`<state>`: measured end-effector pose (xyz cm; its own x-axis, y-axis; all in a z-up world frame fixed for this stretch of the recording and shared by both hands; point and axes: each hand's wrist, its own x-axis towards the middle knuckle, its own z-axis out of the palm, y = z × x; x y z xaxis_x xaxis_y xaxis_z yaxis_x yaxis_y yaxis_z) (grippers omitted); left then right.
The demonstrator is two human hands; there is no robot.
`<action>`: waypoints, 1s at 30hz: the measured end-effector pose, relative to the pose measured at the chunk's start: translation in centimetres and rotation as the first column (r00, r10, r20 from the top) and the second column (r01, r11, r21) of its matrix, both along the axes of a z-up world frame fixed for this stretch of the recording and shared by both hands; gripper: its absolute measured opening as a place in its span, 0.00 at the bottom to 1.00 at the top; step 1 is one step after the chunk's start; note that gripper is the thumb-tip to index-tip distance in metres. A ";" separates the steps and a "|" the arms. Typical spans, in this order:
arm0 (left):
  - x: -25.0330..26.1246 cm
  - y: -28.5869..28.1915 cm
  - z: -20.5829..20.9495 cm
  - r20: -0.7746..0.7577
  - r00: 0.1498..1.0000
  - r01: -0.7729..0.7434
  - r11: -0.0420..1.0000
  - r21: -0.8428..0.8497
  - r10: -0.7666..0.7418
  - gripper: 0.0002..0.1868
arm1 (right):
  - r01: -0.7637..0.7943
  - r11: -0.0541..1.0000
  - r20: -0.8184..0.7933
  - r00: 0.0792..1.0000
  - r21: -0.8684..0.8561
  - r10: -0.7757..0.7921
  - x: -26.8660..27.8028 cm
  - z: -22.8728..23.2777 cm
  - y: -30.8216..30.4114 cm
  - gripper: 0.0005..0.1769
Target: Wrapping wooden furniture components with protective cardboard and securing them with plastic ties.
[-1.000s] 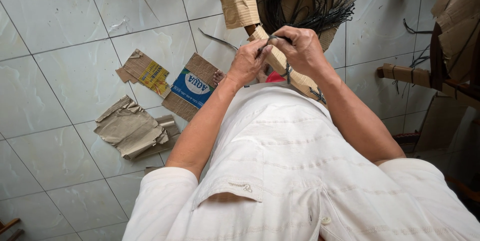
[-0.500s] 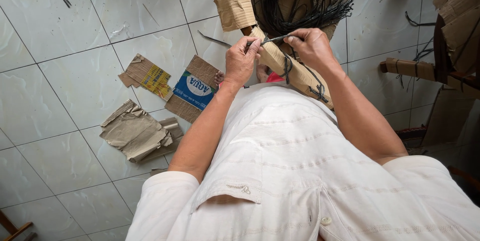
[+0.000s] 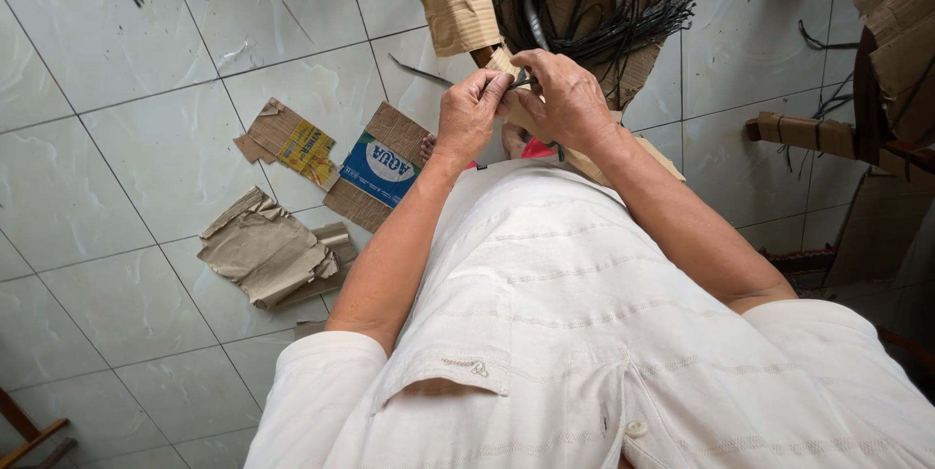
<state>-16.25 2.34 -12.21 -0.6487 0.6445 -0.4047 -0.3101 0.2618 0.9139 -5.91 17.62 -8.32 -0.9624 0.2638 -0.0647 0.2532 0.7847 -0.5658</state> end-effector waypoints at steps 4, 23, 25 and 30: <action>0.1 0.0 1.1 -0.048 0.998 -0.032 0.998 -0.048 0.030 0.11 | 0.072 0.989 -0.006 0.997 0.129 -0.072 0.8 -2.8 -1.3 0.21; 2.0 0.0 -0.4 -0.412 0.906 0.036 0.987 -0.156 -0.098 0.17 | 0.035 0.999 -0.163 0.986 -0.021 -0.038 0.1 -1.3 -1.6 0.05; 2.0 -0.2 -0.2 -0.401 0.911 0.036 0.988 -0.149 -0.093 0.18 | -0.017 0.999 -0.164 0.986 0.045 0.025 0.2 -0.9 -1.6 0.06; 1.8 -0.6 0.6 -0.383 0.917 0.046 0.982 -0.186 -0.115 0.22 | -0.124 0.978 -0.142 0.979 0.169 0.149 0.6 -0.9 -1.5 0.06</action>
